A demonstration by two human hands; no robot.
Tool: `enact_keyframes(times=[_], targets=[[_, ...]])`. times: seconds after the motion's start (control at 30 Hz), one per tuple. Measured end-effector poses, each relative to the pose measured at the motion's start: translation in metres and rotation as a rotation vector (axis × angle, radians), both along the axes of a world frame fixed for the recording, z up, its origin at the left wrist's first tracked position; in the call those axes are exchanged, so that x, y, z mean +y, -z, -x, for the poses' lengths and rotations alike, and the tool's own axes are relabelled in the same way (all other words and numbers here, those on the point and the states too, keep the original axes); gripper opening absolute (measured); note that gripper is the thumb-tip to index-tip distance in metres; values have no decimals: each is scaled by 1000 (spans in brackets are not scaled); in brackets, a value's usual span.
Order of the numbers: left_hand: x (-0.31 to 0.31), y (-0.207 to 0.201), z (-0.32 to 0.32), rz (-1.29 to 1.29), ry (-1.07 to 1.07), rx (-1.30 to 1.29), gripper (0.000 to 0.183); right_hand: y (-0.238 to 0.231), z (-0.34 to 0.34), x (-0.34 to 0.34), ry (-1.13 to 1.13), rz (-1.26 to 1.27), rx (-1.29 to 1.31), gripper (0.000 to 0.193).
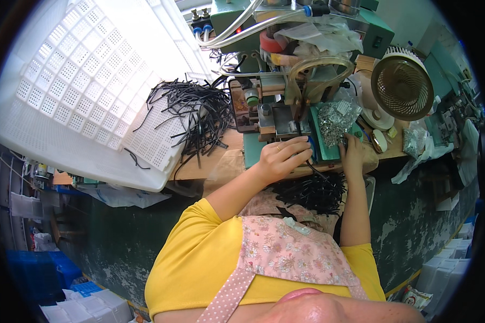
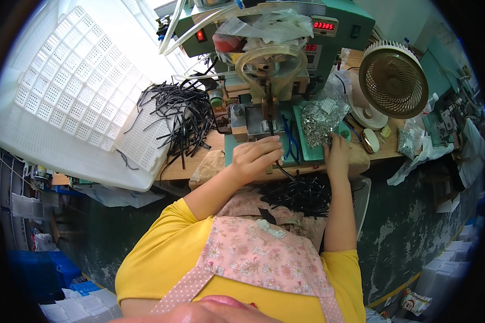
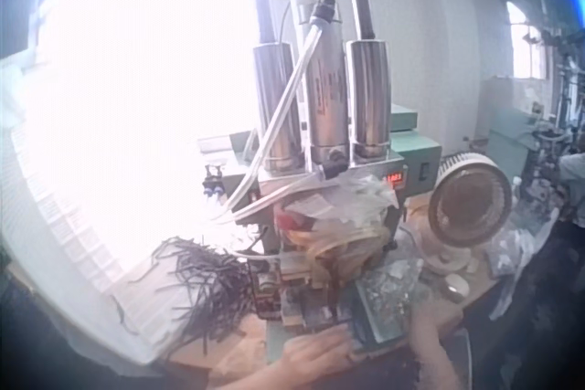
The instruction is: The person repeatedly picks small metallic components from a green tray and places them into a machine, then picks up black wires from a white basket and inserts them into the same machine. The cycle continues throughout the clip.
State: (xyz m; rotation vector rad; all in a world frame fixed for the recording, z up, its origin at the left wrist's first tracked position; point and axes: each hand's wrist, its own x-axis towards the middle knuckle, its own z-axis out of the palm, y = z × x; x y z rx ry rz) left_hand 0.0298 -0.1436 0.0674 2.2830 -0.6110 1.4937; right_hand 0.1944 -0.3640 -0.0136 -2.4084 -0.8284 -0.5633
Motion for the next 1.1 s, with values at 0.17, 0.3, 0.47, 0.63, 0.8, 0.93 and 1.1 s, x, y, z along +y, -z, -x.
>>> enact_keyframes(times=[0.17,0.3,0.47,0.63,0.8,0.93,1.1], targets=[[-3,0,4,38,14,50,23,5,-7,20,-59,-92,24,21],[-3,11,13,50,-2,119,29,3,-13,37,-41,-95,-101,20],[41,44,34,198,-311,63,41,3,-7,40,-11,-143,-143,17],[96,68,32,3,-767,302,54,5,-5,38,-47,-239,-107,15],[109,72,22,-169,-939,357,62,3,-4,37,-28,-236,-56,15],[143,70,21,34,-942,213,39,3,-8,36,-15,-205,-75,13],[234,80,15,-115,-1042,450,12,3,-5,38,-59,-218,-127,12]])
